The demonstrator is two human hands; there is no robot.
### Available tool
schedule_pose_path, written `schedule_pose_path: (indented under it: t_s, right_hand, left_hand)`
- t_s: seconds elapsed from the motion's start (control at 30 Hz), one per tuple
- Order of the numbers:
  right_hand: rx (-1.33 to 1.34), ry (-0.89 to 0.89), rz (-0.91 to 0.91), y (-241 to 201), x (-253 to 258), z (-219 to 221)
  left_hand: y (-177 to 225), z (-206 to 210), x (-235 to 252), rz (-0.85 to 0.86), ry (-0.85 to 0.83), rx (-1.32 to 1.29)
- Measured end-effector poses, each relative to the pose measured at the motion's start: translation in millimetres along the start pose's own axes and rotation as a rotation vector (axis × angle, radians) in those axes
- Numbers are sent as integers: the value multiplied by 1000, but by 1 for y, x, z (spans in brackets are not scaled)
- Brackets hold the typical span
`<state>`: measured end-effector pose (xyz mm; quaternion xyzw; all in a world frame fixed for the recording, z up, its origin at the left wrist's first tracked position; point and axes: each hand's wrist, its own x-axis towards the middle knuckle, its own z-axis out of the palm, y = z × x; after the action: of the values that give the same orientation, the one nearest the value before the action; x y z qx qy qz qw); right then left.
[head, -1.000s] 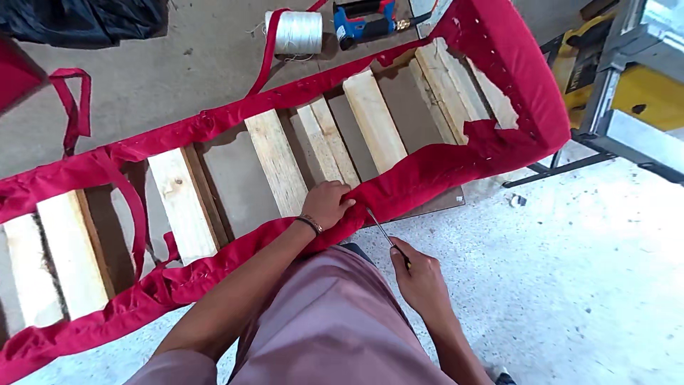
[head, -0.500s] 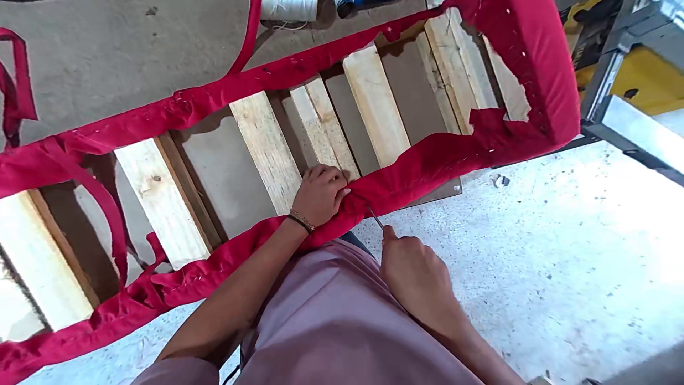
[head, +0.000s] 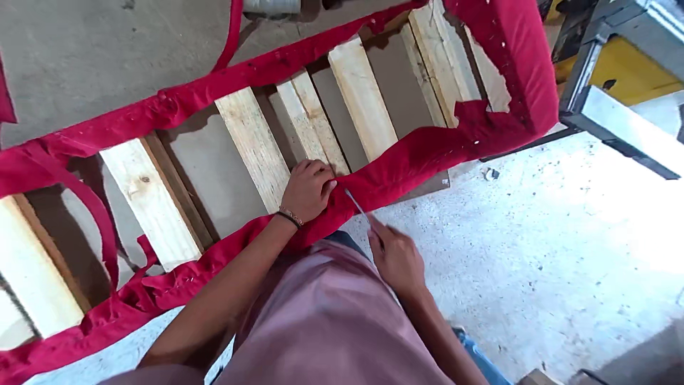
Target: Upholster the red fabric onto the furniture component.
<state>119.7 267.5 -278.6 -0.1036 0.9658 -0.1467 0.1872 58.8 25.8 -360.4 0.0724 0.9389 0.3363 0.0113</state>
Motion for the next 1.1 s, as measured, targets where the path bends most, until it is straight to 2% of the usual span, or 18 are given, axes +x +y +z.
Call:
schedule_pose_path:
  t_s: [0.1,0.2,0.5,0.67,0.83,0.93,1.1]
  right_hand:
    - [59,139,-52,15,-13,-11]
    - [31,93,-28,25,-14,-16]
    - [-54,25,-54,28,2,-16]
    - [287,-43,-102,65,14,12]
    - [-134,32,-70,51,5,10]
    - [-160,-56,-5,30,4,-12]
    - [-248,-351,128,-12,16,-53]
  left_hand:
    - [4,-4,12,-81,-35,84]
    - [13,1,9,-138,-97,156]
    - [11,2,15,-132,-52,159]
    - [12,-1,18,-133,-60,138]
    - [12,0,16,-120,-40,144]
    - [12,0,15,-122,-23,139]
    - [10,2,12,-91,45,102]
